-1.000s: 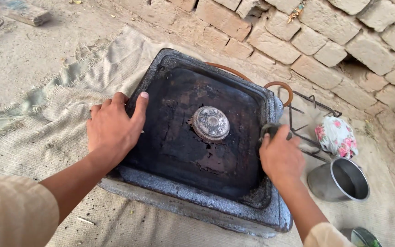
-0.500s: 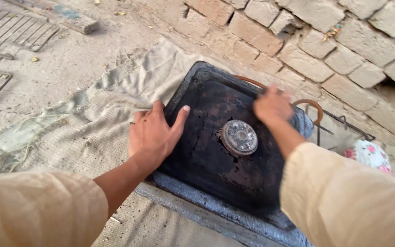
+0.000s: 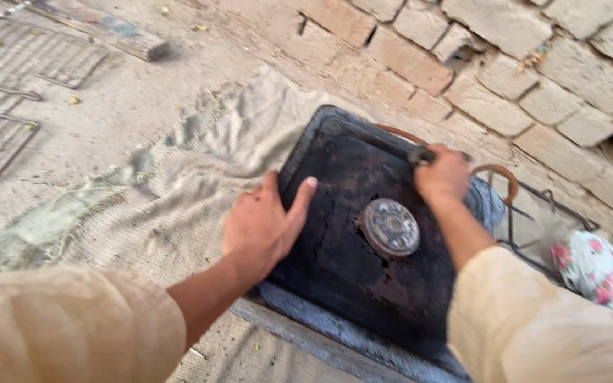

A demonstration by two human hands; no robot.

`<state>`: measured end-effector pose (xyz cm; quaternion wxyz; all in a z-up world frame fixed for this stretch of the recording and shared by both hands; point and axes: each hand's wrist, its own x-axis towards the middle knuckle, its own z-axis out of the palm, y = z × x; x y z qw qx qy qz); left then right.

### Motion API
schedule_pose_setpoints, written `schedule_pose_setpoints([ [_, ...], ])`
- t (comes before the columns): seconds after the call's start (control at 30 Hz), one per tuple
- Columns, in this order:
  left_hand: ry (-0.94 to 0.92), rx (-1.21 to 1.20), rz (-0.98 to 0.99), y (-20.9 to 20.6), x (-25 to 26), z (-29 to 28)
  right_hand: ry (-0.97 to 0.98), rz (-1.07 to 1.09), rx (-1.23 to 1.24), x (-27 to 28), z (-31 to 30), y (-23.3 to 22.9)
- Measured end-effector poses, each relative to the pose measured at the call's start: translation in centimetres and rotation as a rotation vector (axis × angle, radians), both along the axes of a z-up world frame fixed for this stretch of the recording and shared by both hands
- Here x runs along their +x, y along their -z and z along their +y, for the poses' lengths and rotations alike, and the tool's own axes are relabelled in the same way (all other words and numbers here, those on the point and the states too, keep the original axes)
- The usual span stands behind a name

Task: The recorder is cleaning a portable gas stove and its components using a cloth.

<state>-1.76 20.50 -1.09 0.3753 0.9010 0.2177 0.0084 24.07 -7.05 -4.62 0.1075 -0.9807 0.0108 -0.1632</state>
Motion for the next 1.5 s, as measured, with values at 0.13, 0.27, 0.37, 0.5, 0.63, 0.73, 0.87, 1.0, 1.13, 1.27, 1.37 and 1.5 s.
schedule_pose_setpoints([
  [0.13,-0.007,-0.019,-0.066,1.7,0.6,0.4,-0.086,0.213,0.041,-5.3,14.5,-3.9],
  [0.27,0.011,-0.021,-0.070,1.7,0.8,0.0,-0.451,0.120,0.052,-5.7,11.6,-3.0],
  [0.37,0.002,-0.019,-0.026,1.3,0.8,-0.5,-0.544,0.027,0.022,-6.2,4.7,-2.2],
  [0.5,-0.039,-0.026,0.011,0.4,0.3,0.2,-0.182,0.073,0.026,-5.4,5.0,-3.2],
  [0.63,-0.052,-0.064,-0.025,1.0,0.6,0.2,-0.154,0.112,0.005,-2.7,13.2,-2.9],
  [0.73,-0.058,-0.101,-0.085,2.0,0.9,0.6,-0.292,0.129,-0.027,-3.3,18.3,-3.0],
  [0.87,-0.076,-0.241,-0.087,1.0,0.5,0.5,-0.464,0.131,-0.037,-11.0,19.0,-2.6],
  [1.0,-0.111,-0.312,-0.066,0.0,-0.2,0.8,-0.546,0.028,0.107,-18.6,18.5,-4.1],
  [1.13,-0.092,-0.331,-0.034,-0.4,0.0,1.1,-0.614,-0.087,0.103,-11.8,18.6,-1.8],
  [1.27,-0.064,-0.454,-0.009,2.4,1.6,1.9,-0.479,0.000,0.063,-9.7,19.5,-3.0],
  [1.37,-0.041,-0.759,-0.052,4.5,3.0,3.2,-0.498,0.062,0.070,-14.8,19.3,-4.0],
  [1.5,0.043,-1.097,-0.071,5.9,4.9,5.4,-0.554,0.004,0.078,-25.6,18.8,-3.3],
])
